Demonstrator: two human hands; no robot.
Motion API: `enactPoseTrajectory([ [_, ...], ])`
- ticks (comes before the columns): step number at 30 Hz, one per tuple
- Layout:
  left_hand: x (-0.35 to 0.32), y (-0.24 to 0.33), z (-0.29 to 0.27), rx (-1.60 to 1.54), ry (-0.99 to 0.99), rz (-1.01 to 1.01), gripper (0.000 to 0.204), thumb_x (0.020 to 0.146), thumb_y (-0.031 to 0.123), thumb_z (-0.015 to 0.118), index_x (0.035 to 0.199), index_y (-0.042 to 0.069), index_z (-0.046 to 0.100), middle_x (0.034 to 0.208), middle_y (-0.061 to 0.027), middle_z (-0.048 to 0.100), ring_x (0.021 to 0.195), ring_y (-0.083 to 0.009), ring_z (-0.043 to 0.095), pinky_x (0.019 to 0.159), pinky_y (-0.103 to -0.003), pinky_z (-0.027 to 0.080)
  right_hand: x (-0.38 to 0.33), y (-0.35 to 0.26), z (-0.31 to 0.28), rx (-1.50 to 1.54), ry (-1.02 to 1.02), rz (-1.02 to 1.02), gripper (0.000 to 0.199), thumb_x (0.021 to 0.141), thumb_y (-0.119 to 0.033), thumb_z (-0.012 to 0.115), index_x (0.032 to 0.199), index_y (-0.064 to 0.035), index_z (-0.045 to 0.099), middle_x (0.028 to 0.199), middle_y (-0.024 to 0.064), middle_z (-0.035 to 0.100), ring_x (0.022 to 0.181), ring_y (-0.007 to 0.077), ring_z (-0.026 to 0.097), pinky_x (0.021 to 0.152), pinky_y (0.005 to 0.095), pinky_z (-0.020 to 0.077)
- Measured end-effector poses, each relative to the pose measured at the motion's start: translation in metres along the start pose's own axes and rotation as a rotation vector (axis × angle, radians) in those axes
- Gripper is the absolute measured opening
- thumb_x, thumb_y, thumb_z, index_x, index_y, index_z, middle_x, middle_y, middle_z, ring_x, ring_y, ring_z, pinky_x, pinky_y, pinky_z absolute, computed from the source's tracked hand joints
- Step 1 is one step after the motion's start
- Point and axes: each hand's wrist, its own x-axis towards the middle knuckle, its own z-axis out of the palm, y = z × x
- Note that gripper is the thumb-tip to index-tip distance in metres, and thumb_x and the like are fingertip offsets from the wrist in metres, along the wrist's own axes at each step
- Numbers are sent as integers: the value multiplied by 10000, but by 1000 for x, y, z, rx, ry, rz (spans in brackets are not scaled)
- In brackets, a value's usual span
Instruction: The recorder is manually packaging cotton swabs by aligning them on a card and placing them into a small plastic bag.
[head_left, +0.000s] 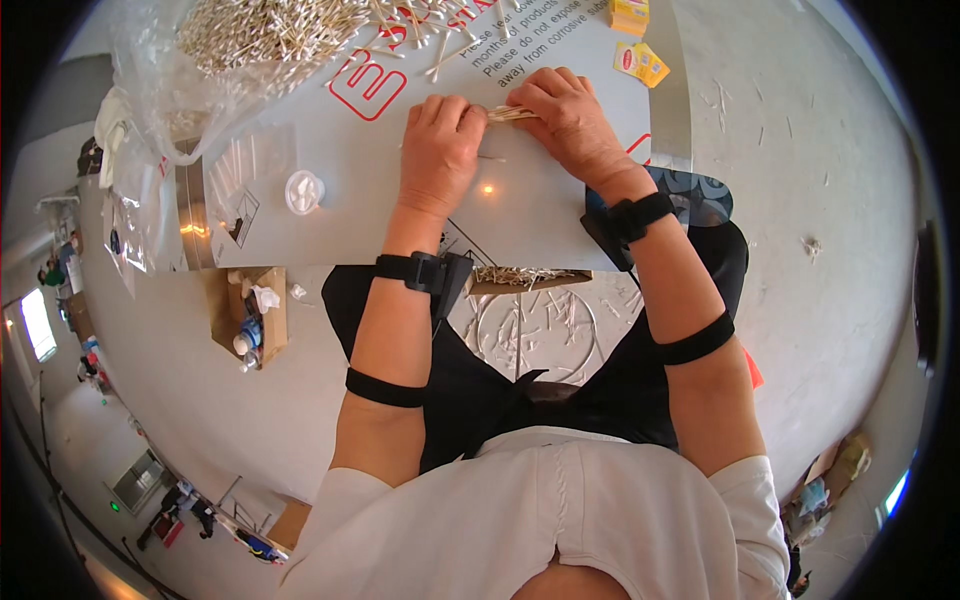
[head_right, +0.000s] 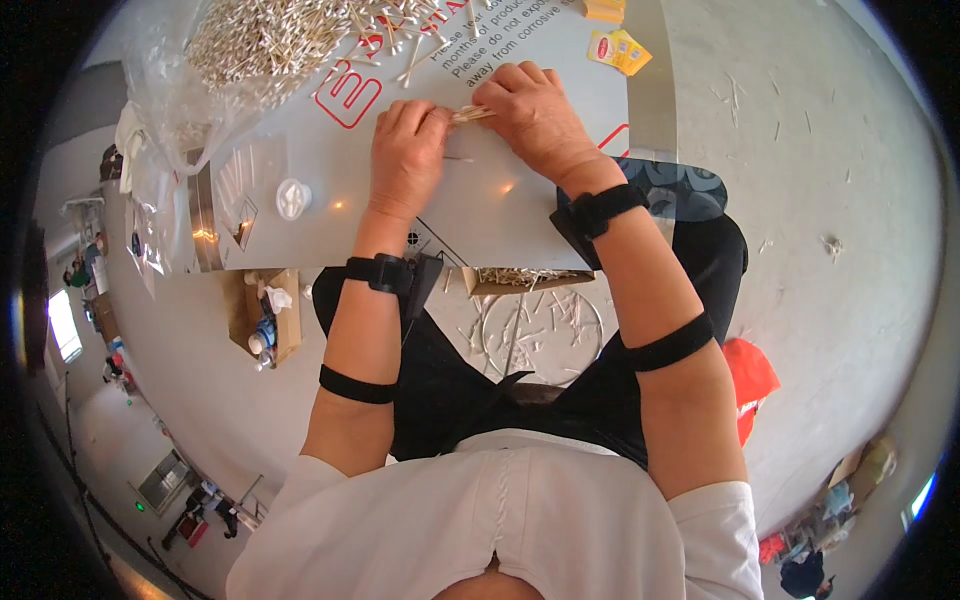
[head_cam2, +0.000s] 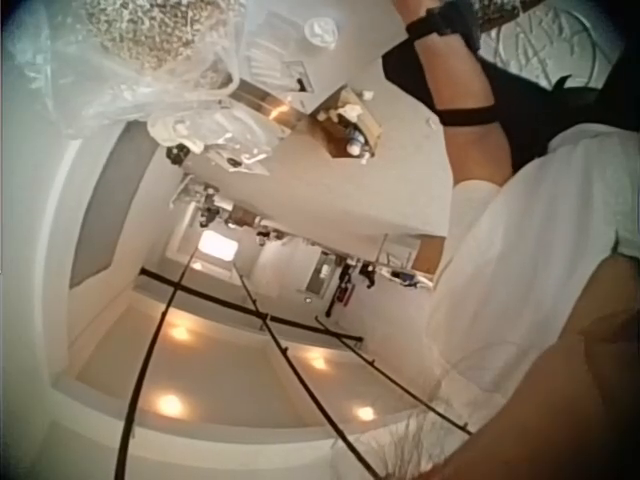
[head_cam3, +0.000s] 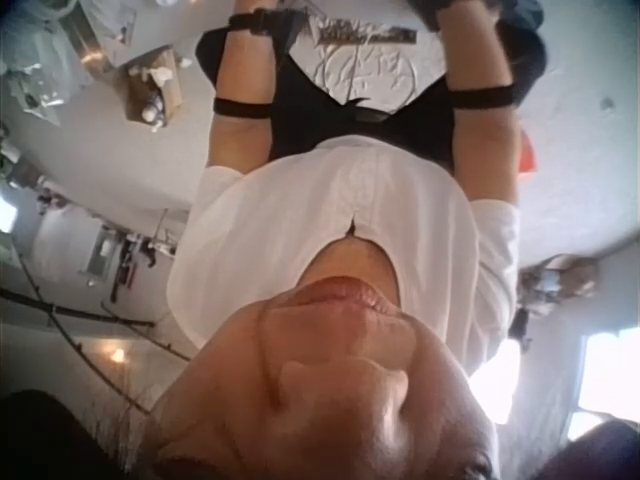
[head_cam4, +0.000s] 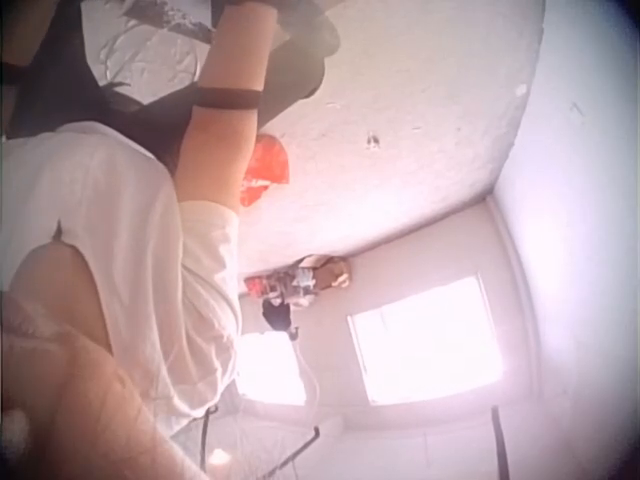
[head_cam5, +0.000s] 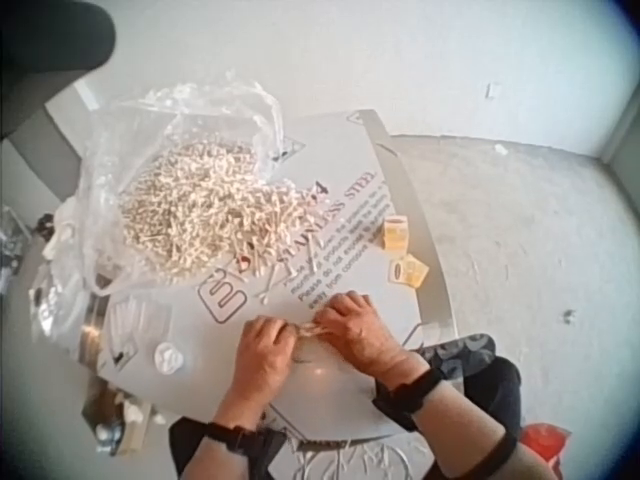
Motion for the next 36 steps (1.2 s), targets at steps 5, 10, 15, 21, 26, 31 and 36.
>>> enactPoseTrajectory([
  [5, 0, -30, 1, -19, 100, 42, 137, 698, 30, 619, 820, 93, 628, 825, -31, 567, 821, -247, 556, 743, -370, 466, -6, 10, 0, -55, 115, -6, 149, 802, -98, 680, 936, -131, 624, 951, 34, 594, 978, 256, 552, 854, 377, 425],
  [10, 10, -53, 0, 88, 78, -103, 121, 724, 29, 660, 830, 86, 641, 848, -39, 590, 868, -266, 565, 786, -412, 461, -16, 7, -6, -62, 159, 47, 144, 802, -96, 681, 934, -115, 628, 930, 44, 592, 957, 267, 554, 840, 389, 429],
  [15, 19, -25, -12, 31, 189, -135, 202, 687, 12, 683, 874, 87, 664, 927, -34, 608, 998, -262, 549, 869, -417, 428, -32, -5, -10, -84, 153, 126, 142, 796, -98, 687, 927, -102, 633, 918, 48, 592, 945, 275, 553, 830, 395, 431],
  [21, -22, 7, -24, -209, -153, -118, 235, 692, -21, 662, 895, 98, 663, 919, -21, 600, 996, -255, 540, 879, -403, 404, -35, -13, -10, -67, 141, 148, 142, 797, -95, 684, 931, -111, 636, 928, 41, 586, 943, 272, 552, 832, 395, 430],
  [26, -3, -9, -18, -54, 14, -249, 277, 695, -49, 652, 911, 121, 682, 1011, -17, 597, 1072, -260, 510, 892, -412, 399, -39, -25, -2, -69, 120, 132, 143, 799, -100, 679, 933, -128, 640, 927, 33, 583, 944, 260, 554, 827, 392, 429],
  [31, 18, 6, -11, -232, -74, 31, 204, 706, -7, 691, 843, 145, 696, 1136, -7, 596, 1179, -262, 480, 925, -431, 394, -40, -25, -3, -63, 130, 123, 129, 800, -101, 677, 919, -136, 645, 909, 23, 584, 928, 249, 563, 809, 389, 429],
  [36, 20, -10, -14, -306, -212, 25, 153, 701, -3, 715, 820, 87, 682, 1039, -17, 614, 1072, -253, 527, 917, -380, 440, -41, -26, -2, -63, 138, 112, 127, 794, -104, 685, 911, -141, 651, 897, 18, 588, 916, 244, 567, 795, 383, 429],
])
